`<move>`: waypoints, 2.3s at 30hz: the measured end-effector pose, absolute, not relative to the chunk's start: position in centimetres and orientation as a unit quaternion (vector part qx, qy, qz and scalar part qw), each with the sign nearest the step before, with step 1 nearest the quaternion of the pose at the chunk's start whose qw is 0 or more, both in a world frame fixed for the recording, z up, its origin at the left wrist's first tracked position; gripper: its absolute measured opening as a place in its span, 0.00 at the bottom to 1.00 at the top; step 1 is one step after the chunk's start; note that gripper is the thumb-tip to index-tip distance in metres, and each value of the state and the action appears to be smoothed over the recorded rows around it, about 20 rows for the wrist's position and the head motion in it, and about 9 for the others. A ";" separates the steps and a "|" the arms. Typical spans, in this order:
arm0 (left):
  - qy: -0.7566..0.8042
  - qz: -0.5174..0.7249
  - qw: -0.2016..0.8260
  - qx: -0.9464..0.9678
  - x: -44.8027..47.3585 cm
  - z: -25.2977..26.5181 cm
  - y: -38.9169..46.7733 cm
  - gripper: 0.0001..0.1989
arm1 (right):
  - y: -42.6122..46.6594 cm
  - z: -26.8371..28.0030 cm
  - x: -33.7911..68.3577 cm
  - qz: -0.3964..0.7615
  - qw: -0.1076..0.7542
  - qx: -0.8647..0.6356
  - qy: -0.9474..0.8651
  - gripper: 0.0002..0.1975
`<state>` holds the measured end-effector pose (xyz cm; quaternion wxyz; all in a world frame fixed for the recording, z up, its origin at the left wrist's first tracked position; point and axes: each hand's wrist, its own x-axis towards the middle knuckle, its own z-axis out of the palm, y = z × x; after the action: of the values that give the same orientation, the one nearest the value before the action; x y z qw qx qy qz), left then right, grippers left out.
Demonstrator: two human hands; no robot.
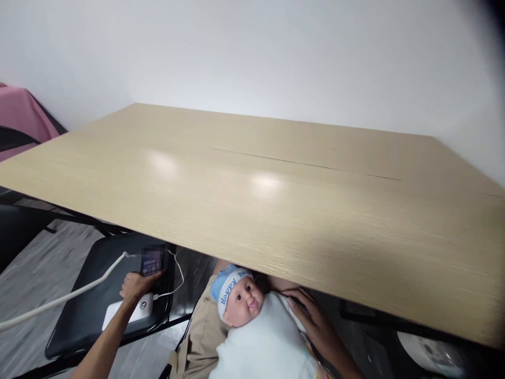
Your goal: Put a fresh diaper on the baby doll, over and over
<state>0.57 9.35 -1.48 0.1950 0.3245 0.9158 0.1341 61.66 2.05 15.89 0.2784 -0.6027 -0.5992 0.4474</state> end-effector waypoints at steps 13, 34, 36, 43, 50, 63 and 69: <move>0.893 0.179 0.262 0.319 1.3 -0.7 8.7 0.43 | 2.2 15.8 61.7 0.450 0.276 -0.601 -0.600 0.22; 0.917 0.183 0.203 0.291 2.9 -0.3 9.0 0.38 | 2.5 15.9 61.7 0.443 0.273 -0.605 -0.603 0.22; 0.917 0.182 0.203 0.292 3.0 -0.2 9.0 0.40 | 2.5 16.1 61.6 0.442 0.272 -0.605 -0.604 0.23; 0.915 0.183 0.210 0.291 2.9 -0.2 8.9 0.39 | 2.5 16.2 61.5 0.440 0.275 -0.609 -0.600 0.24; 0.909 0.195 0.218 0.299 2.3 -0.4 8.9 0.32 | 2.6 16.5 61.3 0.441 0.276 -0.609 -0.599 0.24; 0.865 0.258 0.280 0.328 1.1 -0.5 8.1 0.31 | 2.4 16.2 61.5 0.449 0.270 -0.614 -0.591 0.25; 0.853 0.282 0.293 0.328 1.2 -0.1 8.0 0.32 | 2.5 16.0 61.5 0.439 0.275 -0.608 -0.602 0.25</move>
<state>1.19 7.99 -0.08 0.2929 0.3277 0.8527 0.2824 61.54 2.52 15.97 0.2746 -0.6083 -0.6018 0.4386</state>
